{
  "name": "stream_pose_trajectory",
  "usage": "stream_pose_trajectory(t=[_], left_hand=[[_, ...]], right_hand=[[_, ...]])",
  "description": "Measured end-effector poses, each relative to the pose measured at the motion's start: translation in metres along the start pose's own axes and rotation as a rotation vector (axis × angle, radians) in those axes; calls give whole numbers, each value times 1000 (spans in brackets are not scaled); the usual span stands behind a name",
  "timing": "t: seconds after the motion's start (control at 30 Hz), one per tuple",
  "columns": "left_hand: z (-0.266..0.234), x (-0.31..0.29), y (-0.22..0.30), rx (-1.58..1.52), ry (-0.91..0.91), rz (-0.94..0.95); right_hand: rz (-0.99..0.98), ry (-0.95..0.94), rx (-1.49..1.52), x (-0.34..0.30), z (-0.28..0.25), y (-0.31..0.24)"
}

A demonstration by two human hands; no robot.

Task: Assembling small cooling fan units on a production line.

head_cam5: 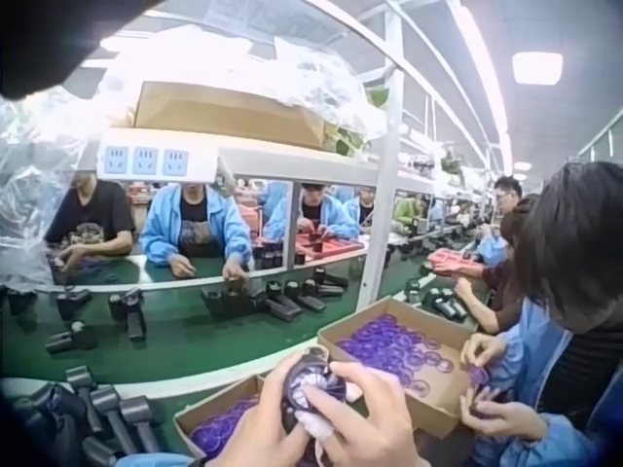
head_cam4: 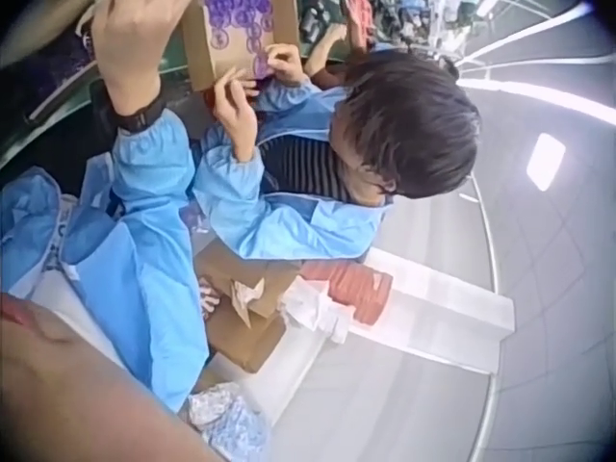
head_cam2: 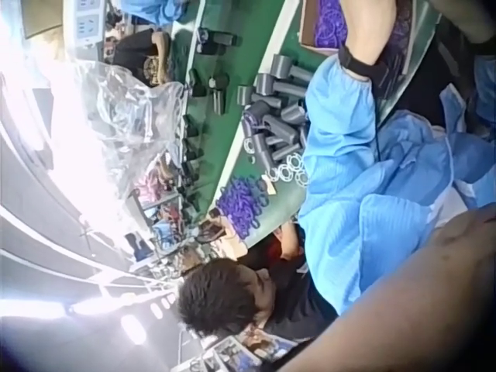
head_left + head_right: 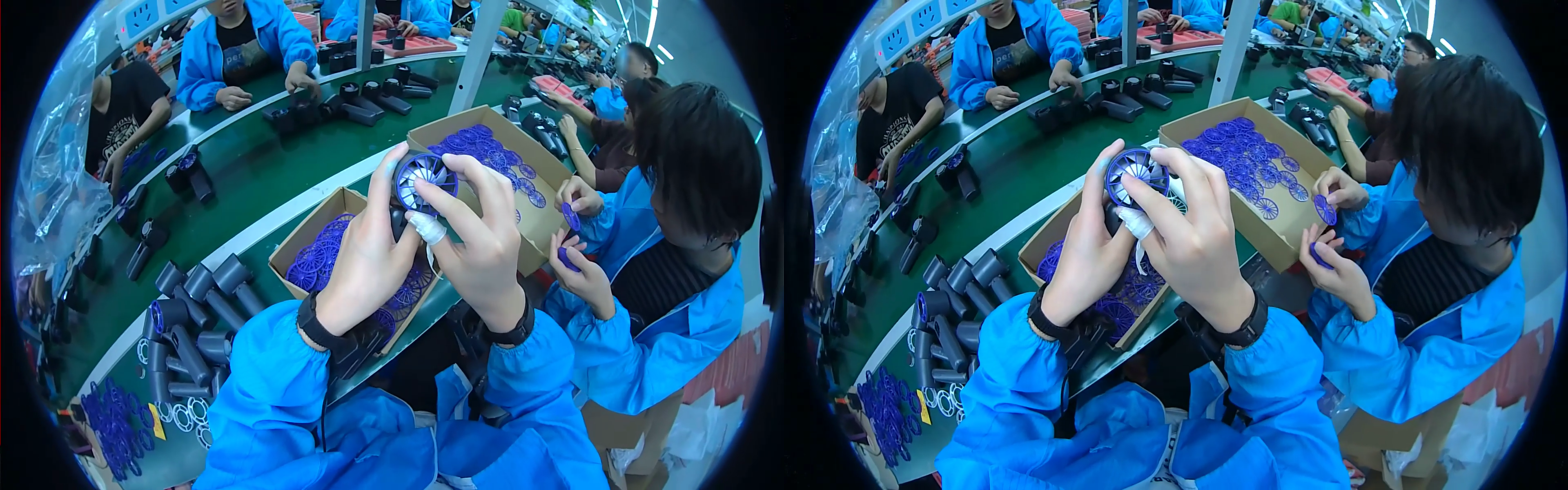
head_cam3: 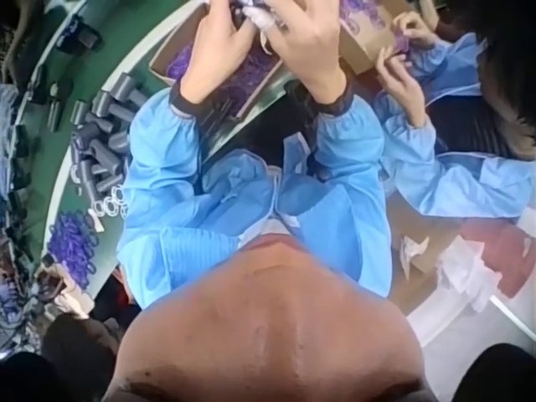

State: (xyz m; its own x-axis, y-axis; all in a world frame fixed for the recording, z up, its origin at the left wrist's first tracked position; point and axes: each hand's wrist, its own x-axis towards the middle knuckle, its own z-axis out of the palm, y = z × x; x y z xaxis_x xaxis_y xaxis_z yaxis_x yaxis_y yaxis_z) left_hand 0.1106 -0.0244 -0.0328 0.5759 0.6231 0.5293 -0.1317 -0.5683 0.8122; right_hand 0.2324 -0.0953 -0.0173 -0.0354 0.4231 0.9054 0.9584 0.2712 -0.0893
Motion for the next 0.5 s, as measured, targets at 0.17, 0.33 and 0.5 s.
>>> stream_pose_trajectory(t=[0.17,0.33,0.5], left_hand=[[-1,0,0,15,-29,-20],[-1,3,-1,42,-32,76],[-2,7,7,9,-41,16]], right_hand=[[-5,12,-6,-4,1,2],[-2,19,28,-1,0,7],[38,62,90,5,1,13]])
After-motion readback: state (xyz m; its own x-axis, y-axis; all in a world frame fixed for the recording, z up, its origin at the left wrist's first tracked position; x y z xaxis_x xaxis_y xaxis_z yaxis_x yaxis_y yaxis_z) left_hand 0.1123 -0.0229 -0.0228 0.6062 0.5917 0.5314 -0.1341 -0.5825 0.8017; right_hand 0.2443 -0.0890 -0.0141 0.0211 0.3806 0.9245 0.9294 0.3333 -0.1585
